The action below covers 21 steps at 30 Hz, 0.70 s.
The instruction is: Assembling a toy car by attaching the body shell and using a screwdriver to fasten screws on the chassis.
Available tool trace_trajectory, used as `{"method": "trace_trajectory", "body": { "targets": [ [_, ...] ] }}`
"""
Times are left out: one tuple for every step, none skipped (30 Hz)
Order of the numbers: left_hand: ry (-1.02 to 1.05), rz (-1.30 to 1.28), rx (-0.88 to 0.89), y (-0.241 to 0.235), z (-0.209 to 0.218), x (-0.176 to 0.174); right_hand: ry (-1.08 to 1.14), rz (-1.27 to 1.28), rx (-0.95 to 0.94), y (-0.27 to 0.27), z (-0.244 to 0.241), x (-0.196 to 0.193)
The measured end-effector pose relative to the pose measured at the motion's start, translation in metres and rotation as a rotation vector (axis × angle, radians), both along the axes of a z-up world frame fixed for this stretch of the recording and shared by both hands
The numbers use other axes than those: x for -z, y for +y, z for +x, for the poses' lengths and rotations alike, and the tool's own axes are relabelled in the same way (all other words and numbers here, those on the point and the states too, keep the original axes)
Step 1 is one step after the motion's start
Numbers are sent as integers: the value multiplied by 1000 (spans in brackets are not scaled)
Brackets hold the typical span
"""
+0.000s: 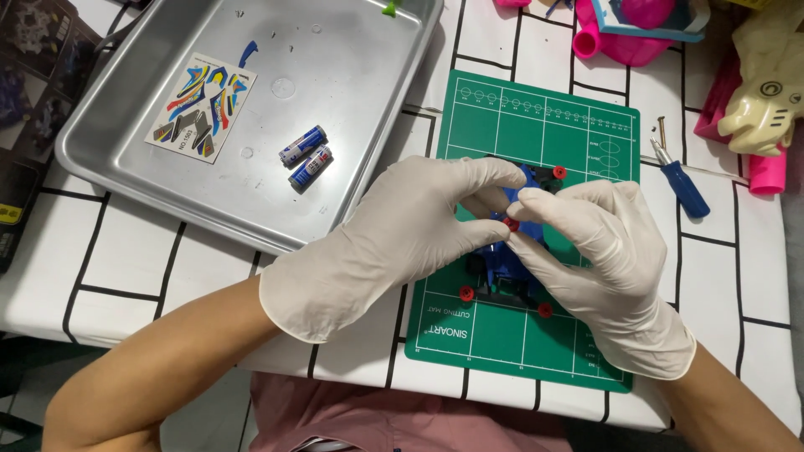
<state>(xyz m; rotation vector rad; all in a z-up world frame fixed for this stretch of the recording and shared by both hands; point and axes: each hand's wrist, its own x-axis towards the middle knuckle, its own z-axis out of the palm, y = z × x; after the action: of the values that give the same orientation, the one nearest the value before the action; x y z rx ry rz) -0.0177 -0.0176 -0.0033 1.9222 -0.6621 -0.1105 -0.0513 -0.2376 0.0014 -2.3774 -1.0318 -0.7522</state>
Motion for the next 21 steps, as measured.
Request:
{"method": "trace_trajectory", "body": {
  "targets": [
    [0,1,2,0,-1,0,0,1,2,0,0,0],
    [-31,-12,-3,-1,-1,0,-21,-3,3,-1,0,0],
    [-63,-25,-8,-1,-2,0,-44,-7,5,-1,1,0],
    [-64,-24,-7,-1,-2,0,-44,-6,6,-2,1,0],
    [-50,-47,1,-2,-3,0,-55,-28,13,-3,0,0],
    [-36,-70,10,-3,-4,0,-66,-49,21,-3,0,1],
    [-37,-69,11,-4,-4,0,-66,-49,22,-5,1,2],
    [-15,-98,0,-5,-4,0,-65,-49,25,-6,1,3],
    [8,-128,-13,-5,-5,1,-64,-49,26,-7,2,5],
    [8,-128,-13,-5,-5,-1,-64,-49,25,-8,2,5],
    [68,-113,-35,-5,-4,-4,-83,-61,24,-8,3,6],
    [128,-98,-57,-4,-4,-6,-103,-72,24,-9,3,6],
    [127,-100,-57,-4,-5,-6,-103,-74,23,-9,3,5],
    [154,-122,-69,-4,-5,-7,-87,-78,34,-8,2,5],
    [180,-145,-81,-4,-5,-8,-71,-81,45,-8,2,4],
    [179,-147,-81,-4,-4,-13,-73,-82,45,-7,3,2],
    [152,103,-89,-3,-3,-17,-74,-65,30,-5,5,0],
    [125,353,-94,-2,-2,-22,-75,-47,15,-4,7,-2],
    [123,350,-96,-1,-3,-18,-77,-49,13,-3,11,-5],
    [0,483,-65,-1,-5,-15,2,-14,-16,-3,15,-9],
    [-125,614,-33,-1,-5,-12,79,21,-46,-3,19,-13]
  ]
}}
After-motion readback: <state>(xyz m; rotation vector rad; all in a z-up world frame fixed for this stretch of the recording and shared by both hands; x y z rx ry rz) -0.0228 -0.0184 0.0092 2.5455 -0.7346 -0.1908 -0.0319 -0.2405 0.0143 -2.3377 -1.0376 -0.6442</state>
